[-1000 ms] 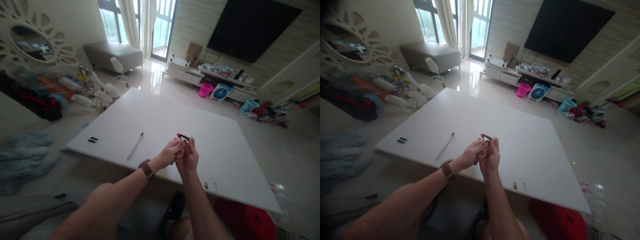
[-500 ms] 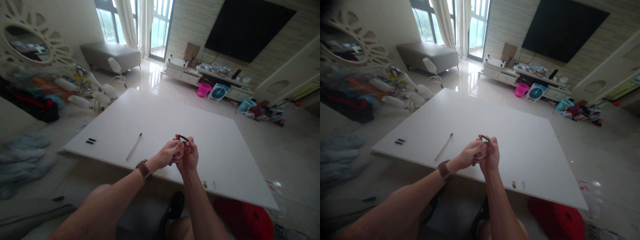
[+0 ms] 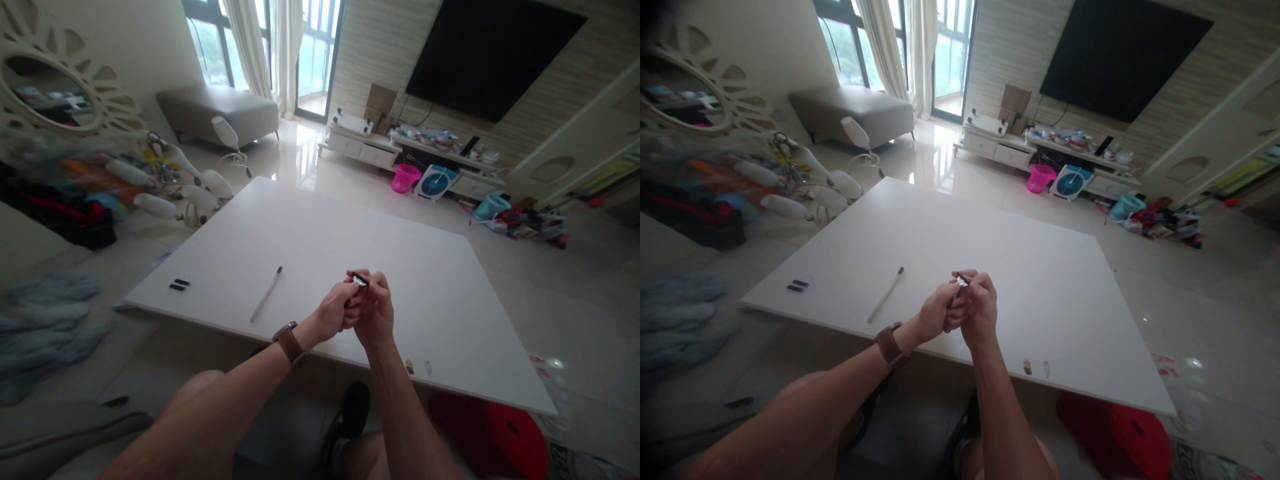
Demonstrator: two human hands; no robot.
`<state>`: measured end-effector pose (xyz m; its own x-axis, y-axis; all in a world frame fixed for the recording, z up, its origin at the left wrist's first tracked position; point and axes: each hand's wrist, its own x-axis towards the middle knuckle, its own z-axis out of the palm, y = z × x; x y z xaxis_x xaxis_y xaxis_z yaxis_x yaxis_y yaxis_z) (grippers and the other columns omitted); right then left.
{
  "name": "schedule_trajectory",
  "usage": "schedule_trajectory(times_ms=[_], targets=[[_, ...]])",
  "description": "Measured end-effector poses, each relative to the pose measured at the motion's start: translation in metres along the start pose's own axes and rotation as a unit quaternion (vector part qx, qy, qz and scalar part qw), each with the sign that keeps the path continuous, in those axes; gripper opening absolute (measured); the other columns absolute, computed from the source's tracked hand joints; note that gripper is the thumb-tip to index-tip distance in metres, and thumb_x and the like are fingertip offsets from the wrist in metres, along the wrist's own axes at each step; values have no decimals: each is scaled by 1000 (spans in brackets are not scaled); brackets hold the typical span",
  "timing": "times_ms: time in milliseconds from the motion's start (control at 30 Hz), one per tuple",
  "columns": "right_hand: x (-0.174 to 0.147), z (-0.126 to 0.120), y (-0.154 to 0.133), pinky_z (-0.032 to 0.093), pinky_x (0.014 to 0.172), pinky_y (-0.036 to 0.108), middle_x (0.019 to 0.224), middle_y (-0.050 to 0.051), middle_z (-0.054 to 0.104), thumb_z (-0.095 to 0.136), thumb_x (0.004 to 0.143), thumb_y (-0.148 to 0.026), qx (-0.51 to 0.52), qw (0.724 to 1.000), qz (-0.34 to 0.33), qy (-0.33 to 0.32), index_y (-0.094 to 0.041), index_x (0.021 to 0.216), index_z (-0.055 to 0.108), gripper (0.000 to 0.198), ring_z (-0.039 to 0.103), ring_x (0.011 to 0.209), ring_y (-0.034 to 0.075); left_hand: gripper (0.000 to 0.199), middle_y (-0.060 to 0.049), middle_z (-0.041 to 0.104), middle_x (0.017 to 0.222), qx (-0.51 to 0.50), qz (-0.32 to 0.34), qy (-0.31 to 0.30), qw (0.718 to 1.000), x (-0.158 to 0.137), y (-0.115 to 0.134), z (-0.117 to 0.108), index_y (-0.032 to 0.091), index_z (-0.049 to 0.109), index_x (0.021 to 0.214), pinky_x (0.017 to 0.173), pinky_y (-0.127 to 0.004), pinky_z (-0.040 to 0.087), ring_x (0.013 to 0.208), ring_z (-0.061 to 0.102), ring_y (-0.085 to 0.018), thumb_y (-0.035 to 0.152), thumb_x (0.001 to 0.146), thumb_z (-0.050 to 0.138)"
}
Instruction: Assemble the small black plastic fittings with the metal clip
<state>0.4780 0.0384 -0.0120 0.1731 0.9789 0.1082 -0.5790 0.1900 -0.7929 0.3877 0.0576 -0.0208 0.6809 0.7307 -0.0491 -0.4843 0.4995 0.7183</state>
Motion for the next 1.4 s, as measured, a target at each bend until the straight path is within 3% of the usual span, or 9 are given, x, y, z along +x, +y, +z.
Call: schedule_trajectory(times_ms=[367, 567, 667, 867, 1100, 1200, 1300, 1400], targets=[[-1, -3, 2, 49, 79, 28, 84, 0, 63, 65, 78, -28, 3, 1000, 2, -6, -20, 61, 57, 20, 65, 93, 17, 50, 10, 24, 43, -12, -27, -26, 999, 0, -5, -7, 21, 33, 60, 31, -15, 14, 33, 16, -3, 62, 73, 58], [0, -2, 4, 50, 82, 30, 92, 2, 65, 71, 76, -28, -54, 998, -26, 10, -19, 62, 60, 20, 64, 102, 20, 49, 9, 23, 44, -34, -15, -14, 999, 1, 0, -9, 20, 31, 57, 33, -14, 14, 35, 16, -2, 58, 76, 57], [0, -2, 3, 51, 77, 28, 95, 1, 67, 72, 76, -31, -22, 1000, 1, 16, -20, 64, 59, 21, 65, 94, 17, 48, 9, 23, 43, -44, -18, -27, 999, 3, 1, -7, 20, 32, 57, 32, -14, 14, 34, 15, -2, 57, 76, 57], [-2, -3, 0, 49, 63, 23, 104, 3, 72, 70, 77, -36, -3, 998, 57, 34, -24, 91, 66, 19, 63, 71, 11, 46, 9, 21, 41, -44, -36, -41, 998, 7, 1, -6, 20, 32, 57, 32, -14, 14, 33, 14, -3, 55, 80, 53], [2, -1, 0, 52, 70, 27, 108, 3, 72, 63, 82, -44, -2, 998, 46, 42, -24, 98, 67, 26, 65, 75, 13, 42, 9, 22, 41, -59, -13, -77, 995, 8, 2, -8, 20, 34, 56, 32, -14, 14, 34, 15, -4, 49, 82, 51], [2, 0, 2, 48, 59, 24, 82, 1, 73, 66, 82, -42, -24, 997, 60, 46, -23, 96, 68, 24, 59, 60, 11, 43, 9, 21, 42, -54, -17, -63, 996, 7, 2, -9, 20, 34, 58, 32, -14, 14, 34, 13, -4, 52, 83, 50], [1, 0, 5, 41, 48, 22, 55, -3, 62, 66, 83, -44, -37, 996, 76, 40, -20, 97, 70, 28, 52, 48, 11, 44, 10, 20, 42, -47, -25, -57, 997, 7, 1, -12, 21, 32, 59, 32, -14, 14, 34, 12, -4, 54, 82, 50], [3, 0, 10, 43, 51, 23, 75, 1, 72, 64, 84, -44, -42, 996, 64, 38, -20, 95, 70, 27, 53, 51, 10, 45, 10, 21, 41, -23, -24, -44, 998, 8, 3, -14, 21, 32, 58, 32, -16, 13, 34, 12, -4, 56, 81, 49]])
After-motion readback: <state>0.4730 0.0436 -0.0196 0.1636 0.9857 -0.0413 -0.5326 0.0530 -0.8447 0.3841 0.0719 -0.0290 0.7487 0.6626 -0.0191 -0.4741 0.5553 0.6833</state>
